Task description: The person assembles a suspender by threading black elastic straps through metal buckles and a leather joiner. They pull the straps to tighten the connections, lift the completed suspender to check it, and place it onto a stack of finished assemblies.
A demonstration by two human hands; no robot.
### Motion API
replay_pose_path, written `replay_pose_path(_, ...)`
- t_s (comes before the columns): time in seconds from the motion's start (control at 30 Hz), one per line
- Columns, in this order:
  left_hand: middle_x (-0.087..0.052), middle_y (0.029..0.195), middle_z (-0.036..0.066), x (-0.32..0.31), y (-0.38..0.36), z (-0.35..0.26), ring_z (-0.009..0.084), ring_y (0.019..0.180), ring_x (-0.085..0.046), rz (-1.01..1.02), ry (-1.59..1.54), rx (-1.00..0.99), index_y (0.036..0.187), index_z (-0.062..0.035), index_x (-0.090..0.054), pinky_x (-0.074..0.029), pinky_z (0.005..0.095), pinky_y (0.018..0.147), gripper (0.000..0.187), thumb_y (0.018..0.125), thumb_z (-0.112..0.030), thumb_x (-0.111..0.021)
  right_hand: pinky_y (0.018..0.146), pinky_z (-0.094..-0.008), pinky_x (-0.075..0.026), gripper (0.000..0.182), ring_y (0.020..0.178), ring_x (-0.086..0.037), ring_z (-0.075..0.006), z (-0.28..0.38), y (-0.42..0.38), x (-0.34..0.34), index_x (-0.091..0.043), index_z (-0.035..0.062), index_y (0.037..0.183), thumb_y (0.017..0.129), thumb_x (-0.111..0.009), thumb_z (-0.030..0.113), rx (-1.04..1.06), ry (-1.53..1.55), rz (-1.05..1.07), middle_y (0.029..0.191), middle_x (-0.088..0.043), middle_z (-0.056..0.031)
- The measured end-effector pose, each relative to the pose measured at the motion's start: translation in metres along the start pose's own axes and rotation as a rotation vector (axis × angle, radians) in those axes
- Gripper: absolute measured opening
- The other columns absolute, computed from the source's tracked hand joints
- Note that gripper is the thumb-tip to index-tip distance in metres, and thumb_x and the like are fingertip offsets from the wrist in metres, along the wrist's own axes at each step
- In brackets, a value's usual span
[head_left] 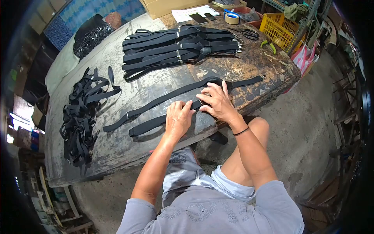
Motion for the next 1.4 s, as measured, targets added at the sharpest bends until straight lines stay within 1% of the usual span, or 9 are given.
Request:
replay_pose_path(0.13, -0.059, 0.099, 0.013, 0.002, 0.000, -0.003, 0.0332, 0.093, -0.058, 0.004, 0.004, -0.002, 0.115, -0.0083, -0.066, -0.046, 0.0431, 0.082, 0.034, 0.082, -0.016, -0.073, 0.113, -0.0709, -0.013, 0.034, 0.134, -0.042, -0.0293, -0.007, -0.001, -0.011, -0.071, 0.0174, 0.111, 0.080, -0.077, 0.029, -0.051, 0.000, 0.129, 0.117, -0.061, -0.0012)
replay_pose_path(0.47, -0.058, 0.100, 0.010, -0.002, -0.002, 0.000, 0.0299, 0.098, -0.058, 0.013, 0.039, 0.002, 0.116, -0.0099, -0.063, -0.043, 0.0438, 0.088, 0.036, 0.082, -0.018, -0.073, 0.114, -0.0687, -0.009, 0.030, 0.133, -0.043, -0.0296, -0.013, -0.003, -0.012, -0.069, 0.0145, 0.107, 0.080, -0.077, 0.025, -0.081, 0.056, 0.134, 0.115, -0.061, -0.0016)
replay_pose_path(0.6, -0.060, 0.102, 0.012, -0.001, 0.003, -0.002, 0.0317, 0.097, -0.058, 0.041, 0.029, -0.014, 0.120, -0.0105, -0.065, -0.045, 0.0435, 0.083, 0.037, 0.084, -0.019, -0.072, 0.115, -0.0675, -0.009, 0.031, 0.131, -0.045, -0.0284, -0.015, 0.000, -0.013, -0.068, 0.0137, 0.107, 0.080, -0.076, 0.025, -0.118, 0.101, 0.177, 0.114, -0.061, -0.0014)
replay_pose_path(0.97, -0.058, 0.100, 0.015, -0.025, 0.032, 0.011, 0.0349, 0.100, -0.055, 0.316, -0.179, 0.164, 0.114, -0.0076, -0.066, -0.044, 0.0445, 0.085, 0.030, 0.088, -0.021, -0.067, 0.115, -0.0659, -0.012, 0.043, 0.123, -0.049, -0.0290, -0.027, -0.001, -0.014, -0.063, 0.0140, 0.114, 0.077, -0.077, 0.031, -0.209, 0.223, 0.216, 0.112, -0.061, -0.0072)
replay_pose_path(1.07, -0.064, 0.096, 0.017, -0.027, 0.038, 0.018, 0.0332, 0.095, -0.062, 0.294, -0.330, 0.150, 0.107, -0.0029, -0.063, -0.048, 0.0411, 0.083, 0.025, 0.088, -0.020, -0.067, 0.118, -0.0602, -0.009, 0.040, 0.117, -0.053, -0.0274, -0.028, 0.001, -0.008, -0.063, 0.0102, 0.108, 0.080, -0.075, 0.035, -0.120, 0.210, 0.108, 0.105, -0.060, -0.0063)
replay_pose_path(1.17, -0.069, 0.096, 0.020, -0.027, 0.041, 0.016, 0.0375, 0.096, -0.065, 0.475, -0.440, 0.298, 0.104, -0.0028, -0.064, -0.050, 0.0448, 0.082, 0.024, 0.088, -0.021, -0.066, 0.118, -0.0586, -0.009, 0.030, 0.111, -0.055, -0.0265, -0.034, 0.001, -0.010, -0.066, 0.0091, 0.102, 0.086, -0.069, 0.033, -0.124, 0.256, 0.225, 0.098, -0.059, -0.0063)
replay_pose_path(1.23, -0.069, 0.096, 0.021, -0.033, 0.041, 0.016, 0.0376, 0.095, -0.066, 0.480, -0.426, 0.246, 0.109, -0.0028, -0.064, -0.050, 0.0447, 0.082, 0.029, 0.089, -0.023, -0.065, 0.117, -0.0581, -0.010, 0.025, 0.105, -0.056, -0.0266, -0.038, 0.002, -0.012, -0.067, 0.0081, 0.096, 0.089, -0.064, 0.032, -0.152, 0.332, 0.264, 0.092, -0.058, -0.0062)
replay_pose_path(1.3, -0.068, 0.096, 0.018, -0.038, 0.041, 0.014, 0.0242, 0.089, -0.066, 0.482, -0.502, 0.266, 0.117, -0.0002, -0.063, -0.050, 0.0369, 0.079, 0.033, 0.093, -0.022, -0.063, 0.117, -0.0576, -0.011, 0.024, 0.103, -0.056, -0.0261, -0.037, 0.002, -0.011, -0.067, 0.0075, 0.092, 0.091, -0.062, 0.031, -0.172, 0.329, 0.261, 0.089, -0.057, -0.0059)
replay_pose_path(1.4, -0.070, 0.095, 0.019, -0.040, 0.041, 0.010, 0.0250, 0.090, -0.067, 0.524, -0.428, 0.286, 0.120, 0.0008, -0.064, -0.050, 0.0368, 0.080, 0.036, 0.094, -0.024, -0.060, 0.116, -0.0549, -0.015, 0.026, 0.112, -0.055, -0.0292, -0.039, 0.001, -0.009, -0.069, 0.0084, 0.096, 0.090, -0.061, 0.032, -0.195, 0.312, 0.246, 0.097, -0.061, -0.0076)
Point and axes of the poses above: each hand's wrist, its own y-axis towards the middle knuckle, its own x-axis out of the back of the hand, z = x × y, the point moved 8 cm from there along y, towards the middle knuckle
